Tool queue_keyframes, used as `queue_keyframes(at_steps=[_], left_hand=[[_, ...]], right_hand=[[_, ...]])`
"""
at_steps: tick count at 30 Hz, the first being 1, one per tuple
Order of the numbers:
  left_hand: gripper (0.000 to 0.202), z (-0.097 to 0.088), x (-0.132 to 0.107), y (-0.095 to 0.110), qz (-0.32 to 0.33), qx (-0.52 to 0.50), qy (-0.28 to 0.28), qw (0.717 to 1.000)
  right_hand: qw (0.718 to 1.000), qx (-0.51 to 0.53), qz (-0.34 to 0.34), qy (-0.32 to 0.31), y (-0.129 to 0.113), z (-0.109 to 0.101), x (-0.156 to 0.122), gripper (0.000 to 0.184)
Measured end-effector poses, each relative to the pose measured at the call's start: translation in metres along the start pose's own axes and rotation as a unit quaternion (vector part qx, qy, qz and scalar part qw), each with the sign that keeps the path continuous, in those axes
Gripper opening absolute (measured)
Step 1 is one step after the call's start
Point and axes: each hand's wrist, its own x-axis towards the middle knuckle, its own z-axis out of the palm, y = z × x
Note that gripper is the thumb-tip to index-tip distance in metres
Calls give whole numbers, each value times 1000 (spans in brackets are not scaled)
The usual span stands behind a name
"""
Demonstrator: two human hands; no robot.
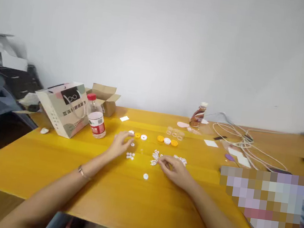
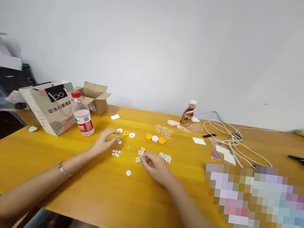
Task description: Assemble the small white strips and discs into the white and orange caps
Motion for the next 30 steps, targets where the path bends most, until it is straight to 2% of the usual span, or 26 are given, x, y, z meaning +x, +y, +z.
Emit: queue_keyframes(at_steps=[3, 7, 11, 14, 15, 17, 19, 21, 24, 30], left_hand=[[26, -5, 26, -14, -54, 32, -27, 998], [26, 0, 45, -25, -68, 22, -54, 996], [20, 3, 49, -24, -84, 4, -48, 995], [27, -4, 40, -11, -87, -23, -17, 996], [30, -8, 33, -4, -71, -46, -11, 996], [35, -14, 12, 16, 9, -143, -26, 989], [38, -20, -12, 38, 103, -185, -84, 974], [37, -23, -33, 57, 161, -170, -165, 958], [36, -24, -49, 74, 189, -141, -210, 949], [35, -17, -46, 74, 207, -96, -206, 952]], right_hand=[[1000, -8, 3, 7, 1, -2, -1, 17], [1000, -11, 5, 12, 0, -3, -1, 18], [1000, -19, 3, 12, -1, -5, -2, 18], [1000, -21, 3, 15, -1, -6, -1, 18], [1000, -20, 4, 16, -1, -6, -1, 18], [1000, -21, 5, 17, -1, -6, -1, 18], [1000, -22, 8, 16, -1, -6, 0, 18], [1000, -23, 11, 14, -1, -5, 0, 18], [999, -25, 14, 16, 0, -5, 0, 18], [999, -29, 15, -2, -2, -4, 1, 19]])
